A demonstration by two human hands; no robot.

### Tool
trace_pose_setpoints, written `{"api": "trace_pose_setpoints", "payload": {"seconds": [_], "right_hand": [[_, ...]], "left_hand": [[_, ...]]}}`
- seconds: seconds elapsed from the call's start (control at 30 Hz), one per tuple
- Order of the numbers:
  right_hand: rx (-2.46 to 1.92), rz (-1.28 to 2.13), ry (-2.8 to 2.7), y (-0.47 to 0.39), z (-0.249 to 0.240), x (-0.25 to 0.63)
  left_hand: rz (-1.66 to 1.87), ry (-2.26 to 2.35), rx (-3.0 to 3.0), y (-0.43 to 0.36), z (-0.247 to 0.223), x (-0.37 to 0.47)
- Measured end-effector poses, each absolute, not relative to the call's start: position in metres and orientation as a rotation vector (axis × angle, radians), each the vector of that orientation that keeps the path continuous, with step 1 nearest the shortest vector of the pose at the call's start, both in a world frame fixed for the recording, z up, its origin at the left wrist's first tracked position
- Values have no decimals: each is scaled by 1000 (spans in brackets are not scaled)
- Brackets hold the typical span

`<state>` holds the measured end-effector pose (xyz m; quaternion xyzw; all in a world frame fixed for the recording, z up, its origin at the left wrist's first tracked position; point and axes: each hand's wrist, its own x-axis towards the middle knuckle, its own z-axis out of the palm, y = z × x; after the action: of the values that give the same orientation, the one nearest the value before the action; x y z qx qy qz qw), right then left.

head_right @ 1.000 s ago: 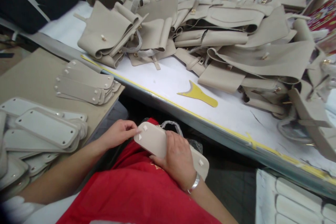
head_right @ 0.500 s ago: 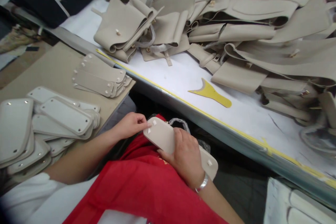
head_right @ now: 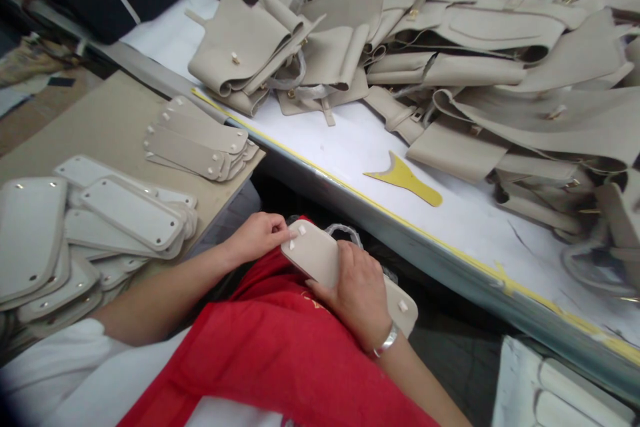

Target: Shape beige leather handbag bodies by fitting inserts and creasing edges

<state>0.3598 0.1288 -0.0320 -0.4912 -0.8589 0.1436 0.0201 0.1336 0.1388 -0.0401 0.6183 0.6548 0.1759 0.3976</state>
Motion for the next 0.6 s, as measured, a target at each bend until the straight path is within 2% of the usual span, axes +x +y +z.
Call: {"api": "trace_pose_setpoints", "payload": {"seconds": [0.3,0.6], "right_hand": [[-1548,498,-2671,130,-26,356],[-1447,492,-2632,148,-34,307]], "left_hand": [[420,1683,1614,139,-39,135],[420,1612,1529,144,-45,132]]}}
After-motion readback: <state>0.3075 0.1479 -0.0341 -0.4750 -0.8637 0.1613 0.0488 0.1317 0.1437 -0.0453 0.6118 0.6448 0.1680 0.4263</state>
